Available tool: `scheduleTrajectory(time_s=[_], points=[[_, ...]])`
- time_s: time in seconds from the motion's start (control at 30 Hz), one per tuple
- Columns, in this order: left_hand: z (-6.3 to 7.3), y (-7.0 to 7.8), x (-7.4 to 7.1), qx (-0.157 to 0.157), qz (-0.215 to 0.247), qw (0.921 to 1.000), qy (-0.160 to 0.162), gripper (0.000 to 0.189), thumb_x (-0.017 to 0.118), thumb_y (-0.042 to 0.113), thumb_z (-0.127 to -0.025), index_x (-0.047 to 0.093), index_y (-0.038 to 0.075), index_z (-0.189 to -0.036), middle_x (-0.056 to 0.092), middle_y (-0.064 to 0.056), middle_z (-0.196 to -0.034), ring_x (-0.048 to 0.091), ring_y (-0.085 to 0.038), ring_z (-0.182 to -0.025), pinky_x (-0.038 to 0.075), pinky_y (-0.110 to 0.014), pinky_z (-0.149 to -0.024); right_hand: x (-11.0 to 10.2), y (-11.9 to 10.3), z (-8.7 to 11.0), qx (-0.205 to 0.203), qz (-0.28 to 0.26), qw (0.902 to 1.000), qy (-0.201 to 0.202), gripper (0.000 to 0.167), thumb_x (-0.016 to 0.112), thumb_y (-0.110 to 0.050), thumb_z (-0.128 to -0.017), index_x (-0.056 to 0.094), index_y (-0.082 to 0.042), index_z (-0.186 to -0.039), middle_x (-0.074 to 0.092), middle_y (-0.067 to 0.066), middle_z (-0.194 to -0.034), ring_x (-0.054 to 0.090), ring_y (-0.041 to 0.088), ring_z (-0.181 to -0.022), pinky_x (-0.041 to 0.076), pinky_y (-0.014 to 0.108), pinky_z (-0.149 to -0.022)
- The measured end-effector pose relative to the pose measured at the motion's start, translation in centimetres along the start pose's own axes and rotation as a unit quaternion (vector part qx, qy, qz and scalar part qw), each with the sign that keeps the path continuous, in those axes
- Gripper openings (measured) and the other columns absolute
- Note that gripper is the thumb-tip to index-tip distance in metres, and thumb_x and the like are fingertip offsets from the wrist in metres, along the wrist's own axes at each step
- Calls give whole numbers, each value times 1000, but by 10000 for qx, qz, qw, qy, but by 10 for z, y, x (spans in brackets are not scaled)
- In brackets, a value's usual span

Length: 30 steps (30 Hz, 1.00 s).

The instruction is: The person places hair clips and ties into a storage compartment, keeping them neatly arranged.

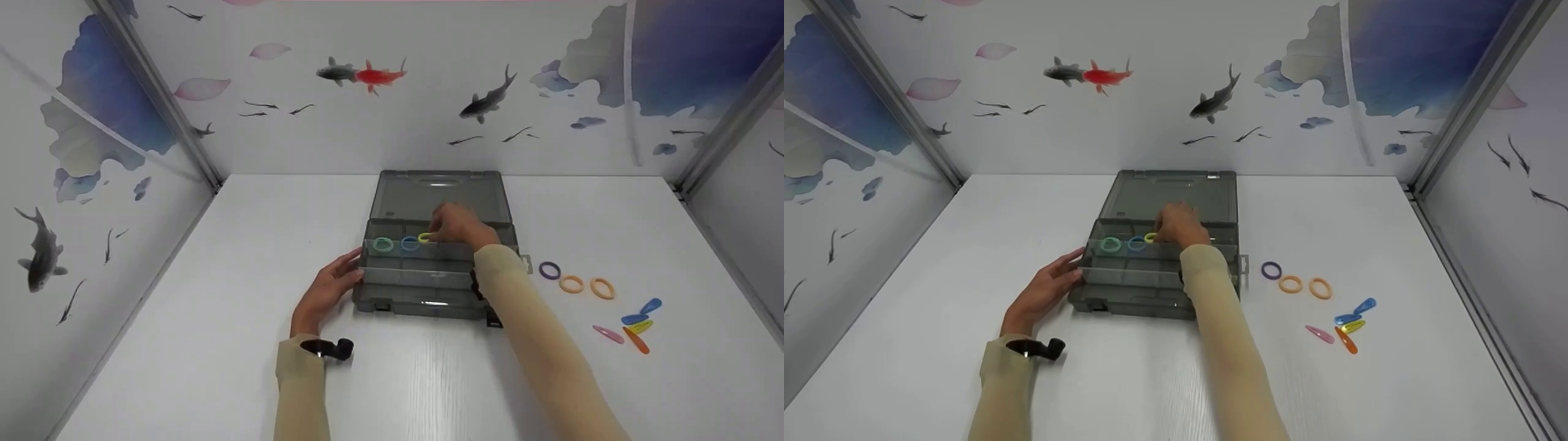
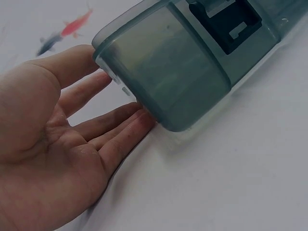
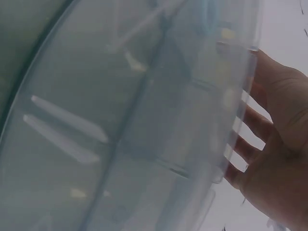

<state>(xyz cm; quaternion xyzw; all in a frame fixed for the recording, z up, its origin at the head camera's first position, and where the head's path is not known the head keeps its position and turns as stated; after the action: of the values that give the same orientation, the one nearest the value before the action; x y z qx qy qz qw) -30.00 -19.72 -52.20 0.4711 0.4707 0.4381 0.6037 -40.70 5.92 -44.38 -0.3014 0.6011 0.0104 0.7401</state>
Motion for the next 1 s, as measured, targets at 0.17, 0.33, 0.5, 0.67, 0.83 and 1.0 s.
scheduleTrajectory(time_s=[0.17,0.33,0.5,0.67,0.83,1.0], points=[[-1,-1,0,-40,28,10000,0,57,68,33,-96,48,32,-149,42,-7,-159,38,-28,-149,31,-52,-123,3,1,1,49,170,9997,-143,23,74,-19,-91,77,-5,-108,58,16,-141,47,39,-134,33,60,-116],[-2,0,-1,-65,17,10000,9,56,68,33,-96,48,33,-149,42,-7,-159,39,-29,-148,30,-53,-123,3,0,1,-22,285,9995,-137,24,74,-18,-91,77,-3,-109,56,17,-143,46,40,-136,36,59,-116],[-1,0,-1,-53,35,10000,-24,57,68,34,-96,48,33,-149,42,-7,-159,38,-28,-149,30,-52,-123,6,-4,-3,-154,389,9990,-147,22,73,-15,-92,77,-2,-109,53,19,-146,44,39,-139,38,55,-117],[1,-1,0,-3,47,10000,-55,58,68,36,-96,47,32,-150,41,-7,-159,38,-29,-149,32,-51,-123,12,-8,-7,-223,459,9985,-182,22,70,-14,-94,76,-2,-111,49,20,-150,42,40,-141,38,55,-117],[1,-2,0,-13,43,10000,-60,59,68,35,-96,46,29,-150,42,-9,-158,40,-30,-147,34,-50,-121,16,-10,-11,-157,493,9982,-300,21,67,-13,-95,77,-5,-112,45,19,-154,40,40,-143,36,55,-119],[0,-2,-2,-18,22,10000,-36,57,68,32,-96,47,30,-150,44,-9,-158,41,-29,-147,35,-49,-121,13,-12,-13,-164,63,9995,-260,21,69,-15,-94,77,-7,-112,42,16,-157,39,38,-144,40,52,-116]])
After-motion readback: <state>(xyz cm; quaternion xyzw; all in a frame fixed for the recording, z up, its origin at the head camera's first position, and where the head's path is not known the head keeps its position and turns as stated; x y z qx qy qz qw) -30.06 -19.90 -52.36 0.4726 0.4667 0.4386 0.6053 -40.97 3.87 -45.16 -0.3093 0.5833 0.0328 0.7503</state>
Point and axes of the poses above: each hand's wrist, its own z-axis away from the middle knuckle, its own x-axis out of the palm, y = z × x, the point moved 6 cm from there along -z, towards the middle knuckle
